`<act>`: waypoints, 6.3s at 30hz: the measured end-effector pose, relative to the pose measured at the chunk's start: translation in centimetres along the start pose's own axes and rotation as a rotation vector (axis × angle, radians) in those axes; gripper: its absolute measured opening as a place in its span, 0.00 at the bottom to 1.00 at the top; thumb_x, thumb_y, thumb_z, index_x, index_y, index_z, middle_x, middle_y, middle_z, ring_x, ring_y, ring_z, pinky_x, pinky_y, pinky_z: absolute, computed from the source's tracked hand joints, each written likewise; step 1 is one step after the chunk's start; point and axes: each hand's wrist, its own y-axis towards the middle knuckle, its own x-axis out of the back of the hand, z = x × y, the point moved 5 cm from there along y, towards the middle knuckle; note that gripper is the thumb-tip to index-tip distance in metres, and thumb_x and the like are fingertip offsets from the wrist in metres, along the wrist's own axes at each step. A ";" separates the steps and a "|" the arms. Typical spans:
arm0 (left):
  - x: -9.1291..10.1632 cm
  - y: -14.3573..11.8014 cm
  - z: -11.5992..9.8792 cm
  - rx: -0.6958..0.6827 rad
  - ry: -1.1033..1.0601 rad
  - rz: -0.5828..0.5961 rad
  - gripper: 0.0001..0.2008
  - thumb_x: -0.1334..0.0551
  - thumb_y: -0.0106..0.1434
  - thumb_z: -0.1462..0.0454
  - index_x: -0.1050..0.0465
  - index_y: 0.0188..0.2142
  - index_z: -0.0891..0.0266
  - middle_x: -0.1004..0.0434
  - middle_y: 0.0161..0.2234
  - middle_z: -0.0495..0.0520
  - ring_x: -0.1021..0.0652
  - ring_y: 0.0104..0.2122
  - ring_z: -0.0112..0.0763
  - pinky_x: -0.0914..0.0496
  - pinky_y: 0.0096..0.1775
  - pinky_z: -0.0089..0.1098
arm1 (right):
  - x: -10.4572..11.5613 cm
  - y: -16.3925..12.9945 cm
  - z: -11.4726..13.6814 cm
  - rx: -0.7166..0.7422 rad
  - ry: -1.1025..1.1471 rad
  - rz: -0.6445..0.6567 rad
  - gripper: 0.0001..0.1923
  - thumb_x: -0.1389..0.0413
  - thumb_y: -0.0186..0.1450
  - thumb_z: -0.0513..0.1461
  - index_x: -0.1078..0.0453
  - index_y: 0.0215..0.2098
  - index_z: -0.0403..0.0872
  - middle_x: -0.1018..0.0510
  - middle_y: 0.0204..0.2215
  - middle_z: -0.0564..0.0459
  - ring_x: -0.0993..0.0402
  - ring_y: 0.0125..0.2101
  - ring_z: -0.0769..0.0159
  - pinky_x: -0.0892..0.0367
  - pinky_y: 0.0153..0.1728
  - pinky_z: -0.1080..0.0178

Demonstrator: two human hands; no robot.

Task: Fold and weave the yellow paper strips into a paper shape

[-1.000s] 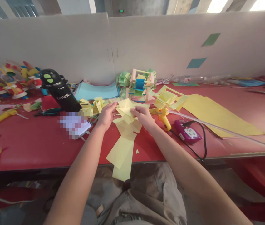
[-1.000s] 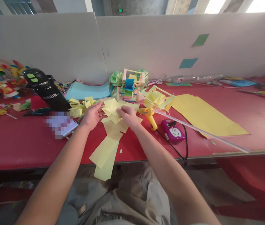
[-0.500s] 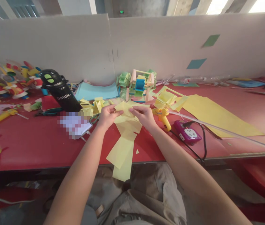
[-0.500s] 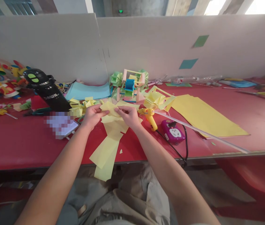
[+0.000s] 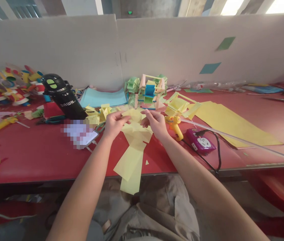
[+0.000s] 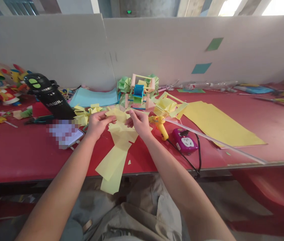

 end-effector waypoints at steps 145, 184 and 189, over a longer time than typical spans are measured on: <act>-2.8 -1.5 0.4 0.392 -0.241 0.237 0.23 0.29 0.49 0.66 0.26 0.45 0.62 0.20 0.39 0.56 0.22 0.37 0.31 0.30 0.39 0.30 | -1.2 -0.3 -1.0 0.352 -0.481 0.089 0.07 0.44 0.63 0.43 0.34 0.35 0.48 0.27 0.33 0.52 0.34 0.32 0.65 0.38 0.35 0.62; -1.5 -0.6 1.0 0.299 -0.115 0.092 0.20 0.36 0.50 0.71 0.27 0.45 0.64 0.19 0.36 0.58 0.22 0.31 0.32 0.31 0.34 0.30 | -0.5 0.4 -2.1 -0.033 -0.240 0.096 0.24 0.37 0.53 0.58 0.28 0.25 0.46 0.24 0.23 0.52 0.27 0.24 0.65 0.27 0.28 0.61; -1.4 -0.5 1.0 0.302 -0.119 0.091 0.20 0.37 0.51 0.72 0.27 0.45 0.64 0.19 0.37 0.59 0.21 0.32 0.33 0.30 0.34 0.31 | -0.4 0.4 -2.3 -0.043 -0.231 0.085 0.22 0.37 0.54 0.57 0.28 0.26 0.46 0.25 0.22 0.52 0.27 0.23 0.65 0.28 0.27 0.62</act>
